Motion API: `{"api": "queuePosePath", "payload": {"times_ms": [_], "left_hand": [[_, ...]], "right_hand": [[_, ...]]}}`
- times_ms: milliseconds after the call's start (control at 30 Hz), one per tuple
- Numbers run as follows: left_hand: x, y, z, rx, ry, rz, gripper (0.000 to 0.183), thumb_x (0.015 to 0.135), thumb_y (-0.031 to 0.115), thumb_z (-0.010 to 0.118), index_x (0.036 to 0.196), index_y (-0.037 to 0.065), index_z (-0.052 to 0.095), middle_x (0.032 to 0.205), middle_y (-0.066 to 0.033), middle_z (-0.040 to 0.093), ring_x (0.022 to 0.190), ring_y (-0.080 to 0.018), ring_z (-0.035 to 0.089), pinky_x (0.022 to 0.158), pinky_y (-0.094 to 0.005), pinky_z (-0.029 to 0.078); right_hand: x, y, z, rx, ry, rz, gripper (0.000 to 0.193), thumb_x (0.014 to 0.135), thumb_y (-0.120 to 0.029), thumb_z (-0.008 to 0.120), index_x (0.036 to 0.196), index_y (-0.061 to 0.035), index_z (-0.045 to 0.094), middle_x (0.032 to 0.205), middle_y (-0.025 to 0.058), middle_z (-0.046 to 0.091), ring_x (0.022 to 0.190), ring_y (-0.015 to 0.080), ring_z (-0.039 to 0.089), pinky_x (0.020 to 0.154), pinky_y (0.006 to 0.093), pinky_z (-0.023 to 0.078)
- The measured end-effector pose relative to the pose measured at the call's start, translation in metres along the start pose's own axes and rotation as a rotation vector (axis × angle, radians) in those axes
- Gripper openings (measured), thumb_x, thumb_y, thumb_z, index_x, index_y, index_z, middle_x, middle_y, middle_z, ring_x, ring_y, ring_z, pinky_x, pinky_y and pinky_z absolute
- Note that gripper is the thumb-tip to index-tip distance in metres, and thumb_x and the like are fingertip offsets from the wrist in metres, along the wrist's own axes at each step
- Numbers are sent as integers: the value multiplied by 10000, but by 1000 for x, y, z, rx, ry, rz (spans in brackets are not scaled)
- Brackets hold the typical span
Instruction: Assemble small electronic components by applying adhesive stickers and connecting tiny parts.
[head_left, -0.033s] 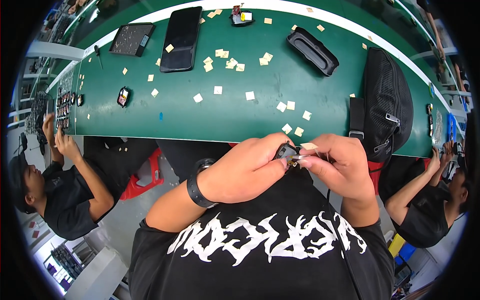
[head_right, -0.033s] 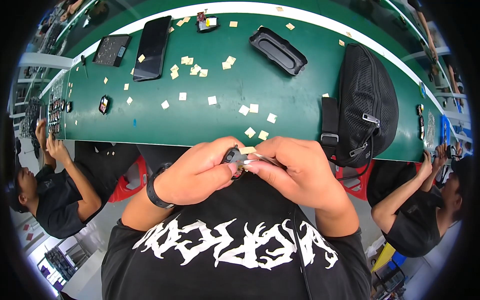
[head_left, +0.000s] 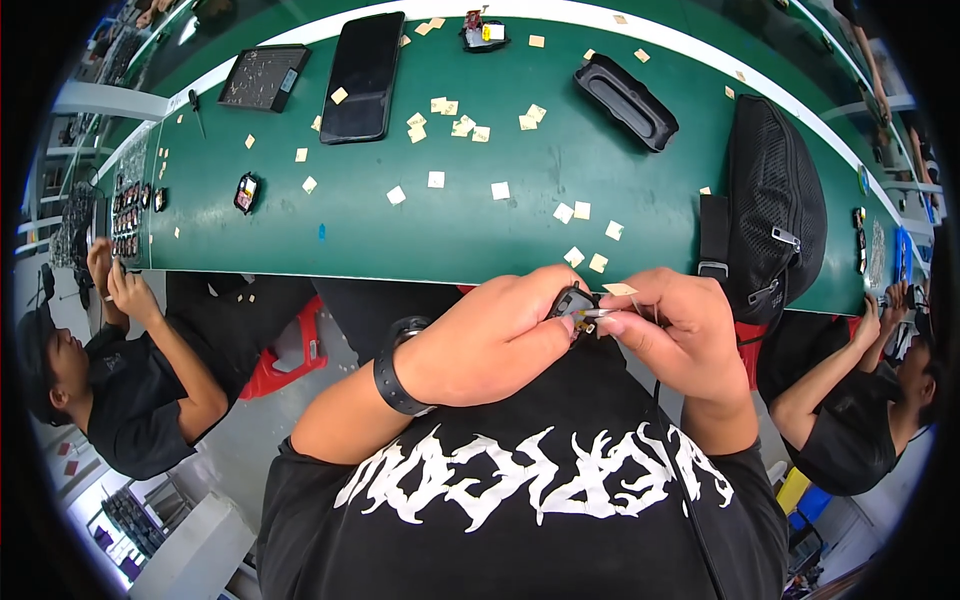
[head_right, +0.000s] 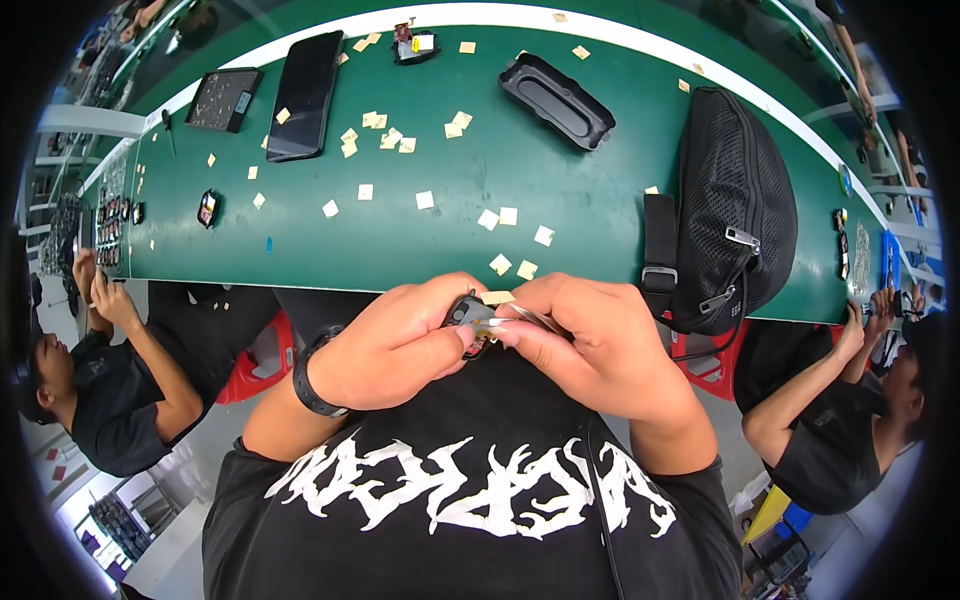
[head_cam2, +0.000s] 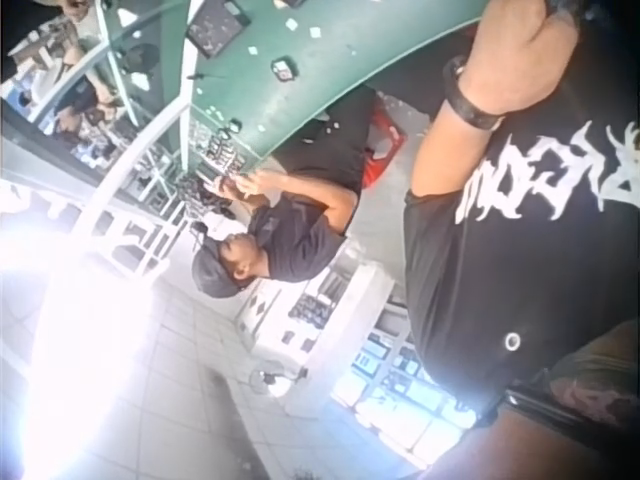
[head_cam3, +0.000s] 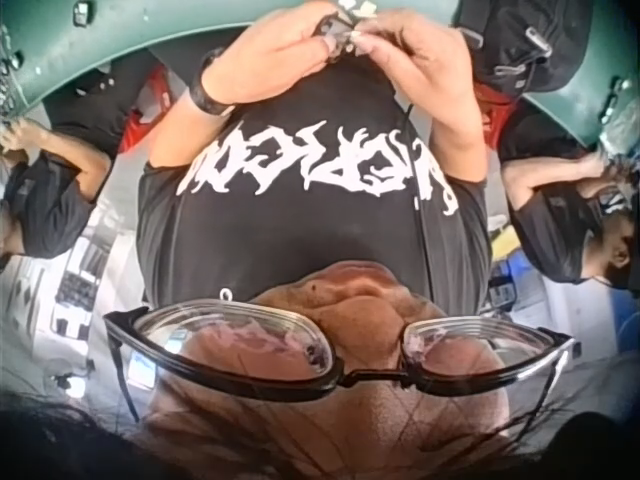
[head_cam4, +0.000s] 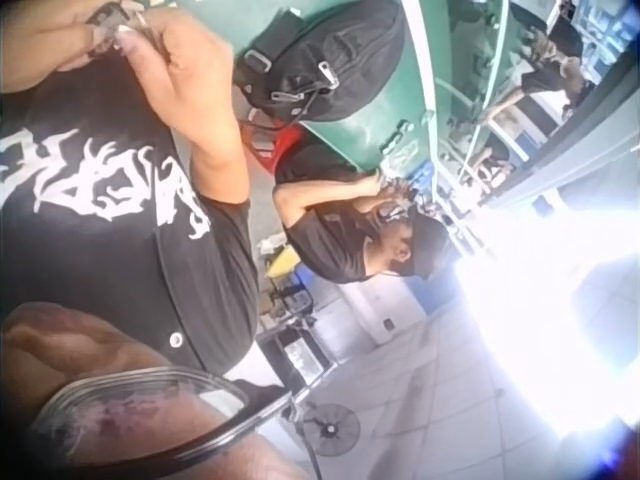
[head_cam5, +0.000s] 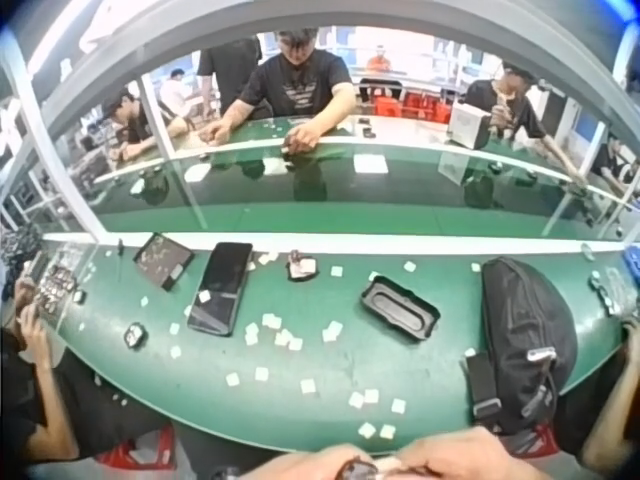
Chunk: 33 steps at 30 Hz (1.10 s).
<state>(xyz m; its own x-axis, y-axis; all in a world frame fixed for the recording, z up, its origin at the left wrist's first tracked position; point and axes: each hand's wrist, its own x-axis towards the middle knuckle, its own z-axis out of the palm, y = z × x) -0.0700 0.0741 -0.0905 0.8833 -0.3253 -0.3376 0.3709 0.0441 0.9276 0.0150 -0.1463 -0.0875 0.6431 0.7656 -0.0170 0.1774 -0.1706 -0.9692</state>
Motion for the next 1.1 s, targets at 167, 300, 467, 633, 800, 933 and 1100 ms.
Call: {"api": "queuePosePath", "payload": {"times_ms": [167, 300, 467, 633, 800, 933, 1100], "left_hand": [[2, -7, 3, 161, 48, 117, 149, 953, 48, 508, 1091, 14, 549, 716, -38, 564, 613, -147, 512, 585, -326, 421], [2, -9, 4, 317, 62, 145, 167, 958, 70, 538, 1114, 10, 536, 746, -97, 596, 645, -248, 584, 615, -369, 450], [-1, -4, 2, 434, 13, 178, 207, 952, 60, 537, 1148, 0, 506, 785, -116, 607, 681, -308, 607, 641, -401, 465], [0, -11, 1, 422, -21, 302, 183, 963, 62, 525, 1134, 7, 489, 794, -96, 614, 684, -285, 618, 651, -401, 478], [-1, -16, -1, 269, -80, 178, 109, 993, 56, 485, 1094, 16, 492, 816, -60, 639, 679, -150, 621, 626, -310, 486], [2, -11, 0, 48, -53, 10, 113, 996, 60, 487, 1094, 7, 506, 829, -40, 641, 674, -103, 595, 621, -269, 479], [-3, -4, -3, -160, -75, -75, 180, 983, 44, 492, 1153, -7, 517, 836, -31, 611, 693, -81, 539, 627, -260, 462]], "right_hand": [[0, 1, 10, -20, 51, -80, 147, 874, 5, 754, 1008, 16, 693, 813, 95, 701, 671, 143, 650, 585, 267, 485], [3, 2, 11, -82, 44, -125, 156, 867, 11, 756, 1014, 29, 707, 772, 96, 678, 648, 140, 629, 560, 260, 454], [-4, 9, 19, 46, 131, -47, 171, 835, 25, 791, 984, 21, 706, 839, 70, 651, 663, 94, 606, 560, 235, 436], [-1, 18, 28, 461, 235, 57, 198, 835, 28, 805, 962, 12, 655, 910, 27, 605, 698, 50, 585, 599, 205, 442], [4, 13, 24, 588, 86, 310, 169, 869, 20, 776, 962, 20, 635, 919, 29, 607, 779, 50, 581, 622, 228, 464], [0, 25, 25, 459, 133, 190, 202, 851, 9, 783, 1029, 7, 688, 920, 44, 623, 754, 81, 601, 638, 243, 479], [-4, 25, 20, -423, 112, -441, 432, 727, -128, 857, 1147, -113, 757, 901, 64, 624, 654, 190, 605, 565, 297, 497]]}}
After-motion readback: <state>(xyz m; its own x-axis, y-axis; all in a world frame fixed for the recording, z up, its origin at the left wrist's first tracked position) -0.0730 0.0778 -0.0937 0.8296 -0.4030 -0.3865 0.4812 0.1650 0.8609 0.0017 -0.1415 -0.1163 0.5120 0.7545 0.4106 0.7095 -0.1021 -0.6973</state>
